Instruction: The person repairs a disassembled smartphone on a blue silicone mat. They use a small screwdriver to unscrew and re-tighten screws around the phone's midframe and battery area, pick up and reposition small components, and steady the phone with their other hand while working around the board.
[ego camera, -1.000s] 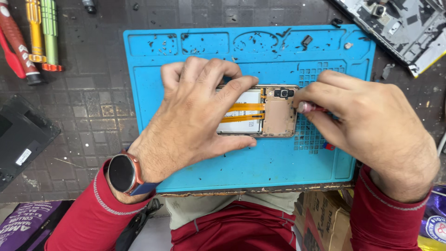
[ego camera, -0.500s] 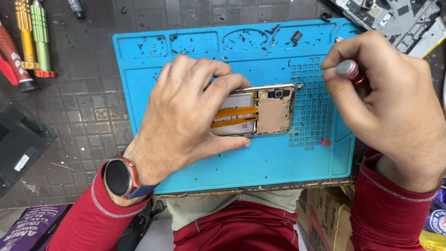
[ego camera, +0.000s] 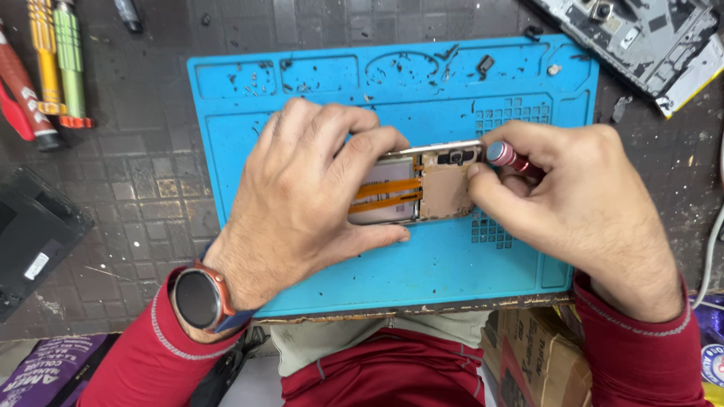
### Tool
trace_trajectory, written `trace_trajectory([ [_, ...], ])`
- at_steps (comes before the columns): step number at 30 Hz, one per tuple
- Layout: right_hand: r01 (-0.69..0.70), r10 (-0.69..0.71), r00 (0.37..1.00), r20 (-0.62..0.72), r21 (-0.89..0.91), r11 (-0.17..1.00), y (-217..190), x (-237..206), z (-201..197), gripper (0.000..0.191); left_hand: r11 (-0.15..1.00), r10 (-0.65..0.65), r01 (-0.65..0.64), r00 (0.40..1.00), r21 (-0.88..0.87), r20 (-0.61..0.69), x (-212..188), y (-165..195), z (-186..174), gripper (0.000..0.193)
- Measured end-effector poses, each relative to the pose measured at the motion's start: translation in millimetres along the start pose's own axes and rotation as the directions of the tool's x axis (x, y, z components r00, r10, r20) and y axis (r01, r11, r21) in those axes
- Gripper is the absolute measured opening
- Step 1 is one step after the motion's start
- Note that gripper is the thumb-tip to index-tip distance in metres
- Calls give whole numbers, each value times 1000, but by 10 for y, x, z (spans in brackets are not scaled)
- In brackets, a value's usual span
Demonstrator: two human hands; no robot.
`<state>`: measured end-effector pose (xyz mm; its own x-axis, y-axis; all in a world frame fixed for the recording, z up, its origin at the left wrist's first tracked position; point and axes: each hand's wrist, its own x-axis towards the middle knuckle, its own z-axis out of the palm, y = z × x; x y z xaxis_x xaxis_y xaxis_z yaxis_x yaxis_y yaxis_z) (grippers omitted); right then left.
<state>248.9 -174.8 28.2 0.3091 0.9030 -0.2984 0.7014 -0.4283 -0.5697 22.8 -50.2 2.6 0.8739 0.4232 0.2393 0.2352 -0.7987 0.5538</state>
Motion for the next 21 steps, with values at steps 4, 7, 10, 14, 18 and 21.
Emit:
trace_trajectory([
  [4,56,-57,995,-87,-17,998,-29,4,91,11,1000,8,-8,1000,1,3,-10,7,-3,80],
  [7,71,-72,993,-92,-14,997,-22,7,100,10,1000,12,-12,1000,-7,-2,-11,4,-9,79],
  [10,73,-72,997,-18,89,993,-12,18,94,12,1000,24,-24,1000,-6,-4,-11,12,-16,77],
  [14,60,-72,995,63,174,983,22,50,87,15,999,34,-34,999,-3,-9,1,32,-49,75],
  [18,44,-75,997,34,543,839,128,-16,11,16,997,-45,36,988,-61,-146,22,43,-90,86],
  [21,124,-94,992,-83,741,660,247,-70,-17,25,973,-137,73,948,-220,-288,-18,31,-174,97],
])
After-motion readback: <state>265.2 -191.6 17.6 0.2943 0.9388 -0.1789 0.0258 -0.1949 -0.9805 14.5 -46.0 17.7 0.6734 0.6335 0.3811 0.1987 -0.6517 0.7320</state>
